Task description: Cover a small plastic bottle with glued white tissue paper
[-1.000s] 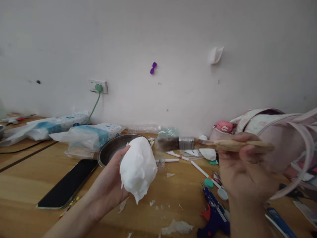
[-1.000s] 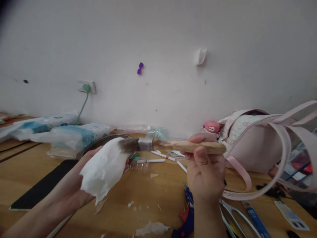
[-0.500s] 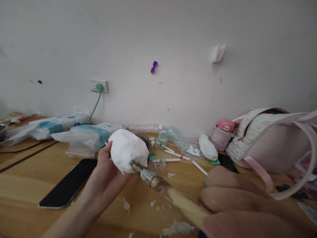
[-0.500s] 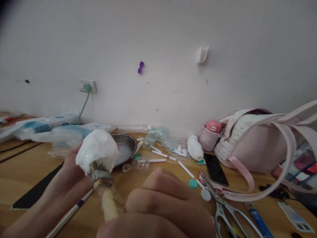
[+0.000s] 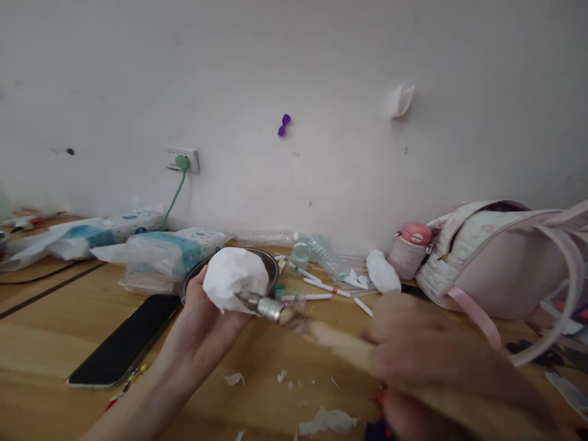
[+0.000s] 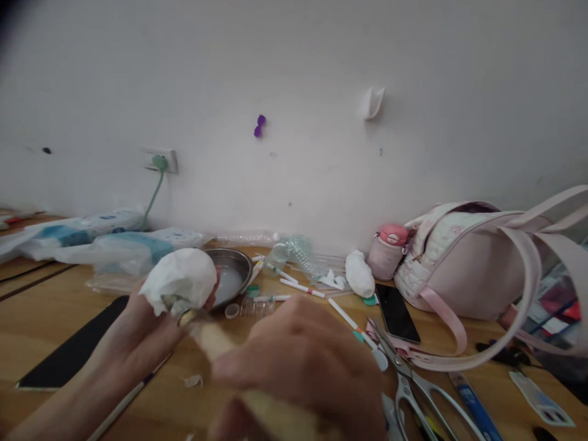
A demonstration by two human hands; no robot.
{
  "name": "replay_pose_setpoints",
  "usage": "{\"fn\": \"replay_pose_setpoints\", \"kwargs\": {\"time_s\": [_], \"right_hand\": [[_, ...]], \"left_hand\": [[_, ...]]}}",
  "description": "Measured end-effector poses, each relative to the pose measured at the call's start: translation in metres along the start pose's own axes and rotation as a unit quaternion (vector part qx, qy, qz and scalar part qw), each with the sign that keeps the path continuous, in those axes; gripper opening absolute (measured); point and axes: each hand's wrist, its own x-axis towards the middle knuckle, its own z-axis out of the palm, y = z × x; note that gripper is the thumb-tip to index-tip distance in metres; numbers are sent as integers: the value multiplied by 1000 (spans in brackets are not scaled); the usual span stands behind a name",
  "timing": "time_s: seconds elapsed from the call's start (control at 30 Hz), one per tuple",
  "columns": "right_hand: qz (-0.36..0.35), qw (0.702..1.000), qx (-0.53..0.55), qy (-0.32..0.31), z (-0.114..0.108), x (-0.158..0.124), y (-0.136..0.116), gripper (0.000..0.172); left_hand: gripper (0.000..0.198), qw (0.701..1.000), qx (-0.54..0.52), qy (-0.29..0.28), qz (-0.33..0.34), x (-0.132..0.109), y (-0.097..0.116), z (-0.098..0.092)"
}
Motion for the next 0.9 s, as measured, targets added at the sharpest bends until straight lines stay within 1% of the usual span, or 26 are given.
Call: {"fn": "replay_pose_setpoints", "kwargs": {"time_s": [0.03, 0.07, 0.1, 0.17, 0.23, 0.27, 0.33, 0.4, 0.47, 0.53, 0.57, 0.63, 0.7, 0.73, 0.8, 0.9], "right_hand": [[0, 1000, -5, 26, -2, 1, 3, 9], [-6, 999, -17, 34, -4, 2, 6, 8], [-15, 999, -36, 25, -5, 3, 9, 9], [-8, 996, -82, -13, -4, 4, 11, 10], [3, 996, -85, -37, 1, 3, 10, 10], [4, 997, -68, -35, 5, 1, 8, 11], [12, 1000, -27, 1, 10, -2, 4, 10], [39, 997, -15, 58, 12, -3, 2, 9], [78, 988, -43, 123, 10, -2, 5, 6], [106, 978, -91, 154, 8, 2, 10, 3], [116, 975, -112, 152, 7, 5, 13, 3], [143, 974, -133, 118, 8, 8, 19, 8], [175, 973, -120, 91, 10, 10, 23, 13], [187, 973, -106, 88, 12, 11, 24, 15], [203, 971, -71, 101, 14, 12, 25, 17], [210, 967, -24, 142, 15, 14, 27, 16]], "left_hand": [[40, 1000, 5, 0, 12, 0, 0, 0], [41, 1000, 9, 0, 21, -1, -1, 1], [43, 1000, 11, 0, 27, -2, -1, 0], [45, 999, 13, -4, 37, -4, -1, 0], [45, 999, 14, -13, 43, -5, -1, -1], [45, 999, 14, -16, 46, -5, -1, -1], [44, 998, 13, -14, 53, -4, 0, -1], [46, 998, 11, -6, 69, -2, -1, 0], [46, 996, 9, 0, 89, -1, -1, 0], [45, 994, 9, 2, 109, 1, -2, -1], [44, 993, 9, 2, 117, 1, -2, -1], [44, 992, 9, -1, 126, 0, -3, -2], [43, 992, 11, -3, 127, -1, -5, -2], [43, 992, 12, -3, 123, -2, -6, -2], [42, 994, 14, -1, 109, -4, -8, -2], [43, 996, 20, 14, 83, -5, -11, -1]]}}
